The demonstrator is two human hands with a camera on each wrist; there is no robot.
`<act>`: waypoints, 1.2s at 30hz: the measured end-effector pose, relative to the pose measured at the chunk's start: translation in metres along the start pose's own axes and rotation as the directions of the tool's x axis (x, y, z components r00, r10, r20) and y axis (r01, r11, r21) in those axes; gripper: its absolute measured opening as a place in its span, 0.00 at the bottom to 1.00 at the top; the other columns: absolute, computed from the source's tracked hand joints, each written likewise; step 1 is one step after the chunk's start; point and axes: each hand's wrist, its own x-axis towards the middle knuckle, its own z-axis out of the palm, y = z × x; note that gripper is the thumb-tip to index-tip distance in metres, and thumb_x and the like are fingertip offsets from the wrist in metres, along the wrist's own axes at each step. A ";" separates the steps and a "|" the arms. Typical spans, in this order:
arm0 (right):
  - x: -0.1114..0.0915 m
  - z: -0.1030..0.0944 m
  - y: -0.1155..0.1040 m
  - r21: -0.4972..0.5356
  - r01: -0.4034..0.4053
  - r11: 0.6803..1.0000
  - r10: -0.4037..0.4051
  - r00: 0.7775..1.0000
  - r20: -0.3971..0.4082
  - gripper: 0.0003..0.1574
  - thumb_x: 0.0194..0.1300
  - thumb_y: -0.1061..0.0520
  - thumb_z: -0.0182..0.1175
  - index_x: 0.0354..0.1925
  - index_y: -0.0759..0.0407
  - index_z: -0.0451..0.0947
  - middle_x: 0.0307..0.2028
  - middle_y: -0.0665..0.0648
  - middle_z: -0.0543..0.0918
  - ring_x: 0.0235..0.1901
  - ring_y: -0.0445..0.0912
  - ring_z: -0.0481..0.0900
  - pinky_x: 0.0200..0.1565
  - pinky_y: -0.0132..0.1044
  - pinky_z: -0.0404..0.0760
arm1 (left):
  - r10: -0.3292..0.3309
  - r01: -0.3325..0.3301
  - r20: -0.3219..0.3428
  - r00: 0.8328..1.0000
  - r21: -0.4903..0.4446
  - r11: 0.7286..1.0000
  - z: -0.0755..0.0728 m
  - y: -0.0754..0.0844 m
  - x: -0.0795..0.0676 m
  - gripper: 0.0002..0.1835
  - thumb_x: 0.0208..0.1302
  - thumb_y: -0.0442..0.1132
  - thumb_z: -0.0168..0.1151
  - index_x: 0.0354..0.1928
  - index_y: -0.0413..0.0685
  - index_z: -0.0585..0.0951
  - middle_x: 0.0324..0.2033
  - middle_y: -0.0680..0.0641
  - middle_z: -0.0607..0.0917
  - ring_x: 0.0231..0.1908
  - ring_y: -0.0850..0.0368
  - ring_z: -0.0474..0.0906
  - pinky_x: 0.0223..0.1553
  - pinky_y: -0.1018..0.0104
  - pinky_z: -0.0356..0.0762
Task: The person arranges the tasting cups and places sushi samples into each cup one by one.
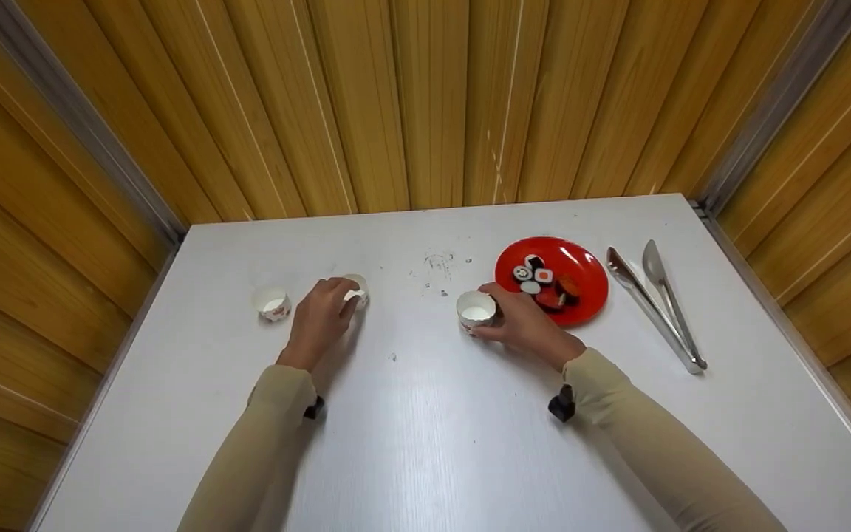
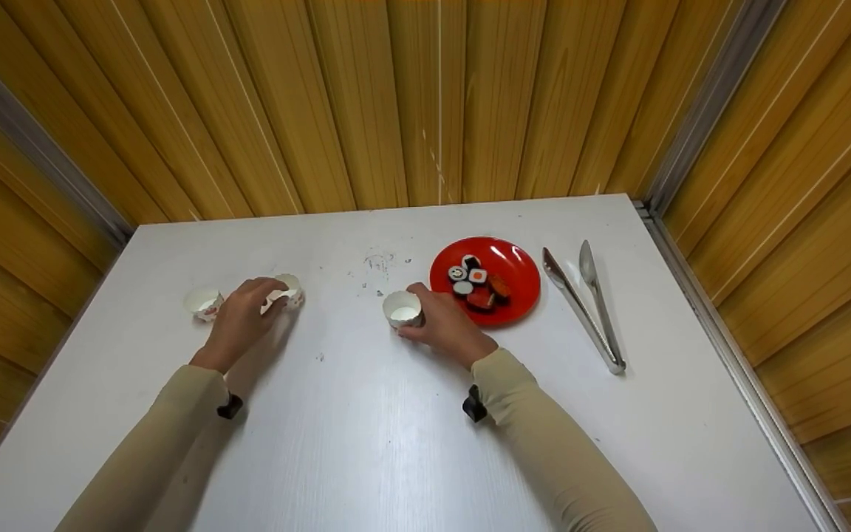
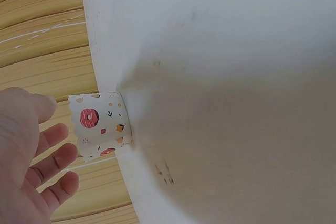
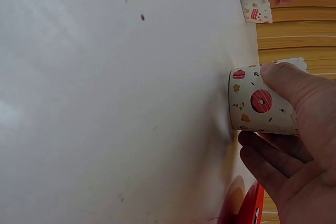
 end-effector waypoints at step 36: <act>-0.005 -0.001 0.001 -0.003 -0.011 1.000 0.011 1.000 0.023 0.39 0.57 0.51 0.79 0.62 0.52 0.72 0.56 0.52 0.83 0.56 0.50 0.78 0.64 0.52 0.75 | 0.184 -0.183 0.048 0.982 -0.021 0.983 0.009 0.073 0.020 0.11 0.70 0.37 0.67 0.53 0.46 0.85 0.49 0.47 0.88 0.49 0.51 0.85 0.47 0.60 0.84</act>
